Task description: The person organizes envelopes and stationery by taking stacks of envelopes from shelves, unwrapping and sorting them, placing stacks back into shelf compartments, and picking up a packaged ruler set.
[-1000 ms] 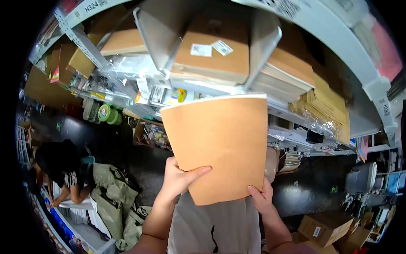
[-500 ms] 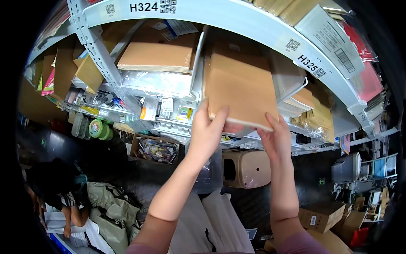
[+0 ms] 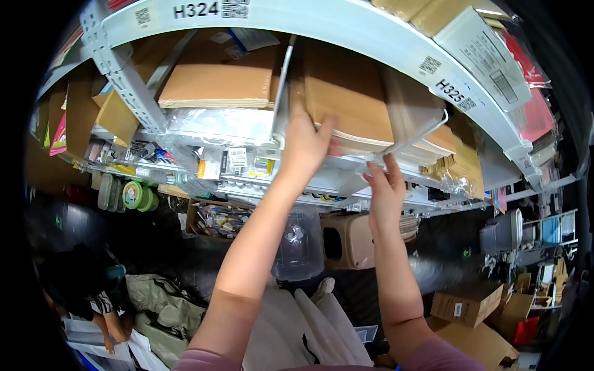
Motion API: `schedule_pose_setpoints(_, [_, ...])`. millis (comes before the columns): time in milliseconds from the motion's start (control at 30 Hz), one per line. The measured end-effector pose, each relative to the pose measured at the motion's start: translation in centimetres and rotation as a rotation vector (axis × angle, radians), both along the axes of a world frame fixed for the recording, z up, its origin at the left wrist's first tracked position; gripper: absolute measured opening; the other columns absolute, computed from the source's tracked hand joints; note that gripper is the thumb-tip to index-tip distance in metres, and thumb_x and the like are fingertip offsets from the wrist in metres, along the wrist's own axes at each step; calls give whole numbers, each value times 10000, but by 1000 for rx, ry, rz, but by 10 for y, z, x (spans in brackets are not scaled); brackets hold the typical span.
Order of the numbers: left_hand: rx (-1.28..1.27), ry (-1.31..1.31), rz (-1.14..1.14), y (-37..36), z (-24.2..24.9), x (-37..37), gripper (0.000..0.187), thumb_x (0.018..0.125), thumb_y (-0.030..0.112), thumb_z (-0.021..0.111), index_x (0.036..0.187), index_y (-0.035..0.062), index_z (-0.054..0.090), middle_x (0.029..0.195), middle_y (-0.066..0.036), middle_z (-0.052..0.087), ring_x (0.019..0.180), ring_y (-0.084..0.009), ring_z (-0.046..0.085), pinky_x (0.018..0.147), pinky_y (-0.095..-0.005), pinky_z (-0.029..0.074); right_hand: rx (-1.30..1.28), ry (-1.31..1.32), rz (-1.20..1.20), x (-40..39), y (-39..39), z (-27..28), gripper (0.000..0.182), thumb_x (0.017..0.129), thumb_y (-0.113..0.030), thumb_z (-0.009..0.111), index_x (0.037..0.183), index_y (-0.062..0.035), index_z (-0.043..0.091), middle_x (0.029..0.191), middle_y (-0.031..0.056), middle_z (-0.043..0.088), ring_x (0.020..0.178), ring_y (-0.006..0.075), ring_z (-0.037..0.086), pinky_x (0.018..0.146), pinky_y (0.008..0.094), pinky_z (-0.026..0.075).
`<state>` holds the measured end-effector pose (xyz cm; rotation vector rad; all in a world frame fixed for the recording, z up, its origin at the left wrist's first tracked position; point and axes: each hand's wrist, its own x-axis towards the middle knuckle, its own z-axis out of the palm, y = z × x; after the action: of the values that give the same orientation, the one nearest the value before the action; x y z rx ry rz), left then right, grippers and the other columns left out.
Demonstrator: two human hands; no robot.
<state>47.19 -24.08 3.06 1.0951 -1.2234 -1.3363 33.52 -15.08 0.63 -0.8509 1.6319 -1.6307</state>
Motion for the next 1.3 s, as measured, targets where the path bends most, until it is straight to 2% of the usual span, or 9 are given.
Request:
schedule_pose_setpoints(133, [1, -274, 64, 21, 5, 14, 456, 872, 152, 537, 1224, -83, 367, 523, -107, 580, 530, -231, 622, 502, -297, 500, -34, -194, -10, 6, 1, -12, 629, 833, -52, 557, 1360, 48, 229, 989, 94, 569, 886, 116, 529, 774, 270, 438])
schedule_pose_setpoints(267, [-296, -730, 217, 42, -21, 19, 473, 880, 99, 484, 1289, -71, 319, 895, -213, 599, 775, -302, 607, 701, -349, 481, -125, -159, 52, 6, -7, -27, 683, 840, 0, 515, 1404, -23, 131, 1044, 109, 560, 947, 132, 531, 741, 260, 443])
schedule_pose_setpoints(300, [-442, -821, 313, 43, -29, 17, 449, 881, 61, 454, 1290, -68, 322, 1049, -250, 566, 921, -335, 588, 799, -368, 463, -129, -113, 42, 10, -9, -27, 686, 838, 12, 503, 1406, -22, 119, 1242, 113, 387, 987, 142, 529, 739, 261, 440])
schedule_pose_setpoints(333, [-443, -823, 304, 41, -37, 14, 449, 881, 61, 454, 1290, -68, 322, 1049, -250, 566, 921, -335, 588, 799, -368, 463, -131, -67, 31, 14, -12, -27, 690, 836, 25, 492, 1407, -21, 108, 1441, 117, 214, 1026, 152, 526, 737, 262, 438])
schedule_pose_setpoints(600, [-469, -445, 137, 21, -67, 10, 583, 730, -114, 359, 1302, -106, 247, 1298, -302, 335, 1228, -405, 329, 1038, -410, 262, -33, -191, 2, 12, -12, -36, 713, 813, 11, 536, 1402, -20, 135, 1413, 159, 250, 1107, 165, 472, 854, 274, 383])
schedule_pose_setpoints(667, [-454, -437, 139, 22, -71, 7, 592, 725, -110, 361, 1305, -106, 239, 1305, -301, 326, 1235, -402, 322, 1043, -408, 254, -53, 387, -19, 7, -12, -45, 730, 806, 23, 540, 1402, -17, 120, 1392, 165, 270, 1233, 201, 361, 951, 305, 331])
schedule_pose_setpoints(1000, [-501, -334, 235, 11, -76, -11, 630, 679, -63, 428, 1290, -26, 279, 1339, -278, 252, 1262, -417, 222, 1057, -445, 174, -250, -73, 35, 14, -38, -39, 782, 759, 103, 488, 1386, 10, 30, 1429, 207, 151, 1287, 255, 277, 947, 301, 344])
schedule_pose_setpoints(1200, [-371, -223, 227, 15, -70, -1, 629, 670, -66, 430, 1283, -17, 295, 1325, -224, 291, 1234, -370, 272, 1048, -406, 197, -141, -70, -57, 27, -16, -29, 714, 733, 121, 472, 1365, -33, 178, 1371, 116, 299, 1251, 194, 309, 942, 308, 326])
schedule_pose_setpoints(1300, [-325, -155, 200, 19, -70, -1, 620, 672, -67, 426, 1277, -17, 303, 1306, -200, 325, 1230, -345, 284, 1041, -385, 203, -168, -57, 106, 20, -5, -32, 824, 718, 117, 495, 1391, -17, 39, 1432, 159, 168, 1296, 206, 251, 913, 295, 358])
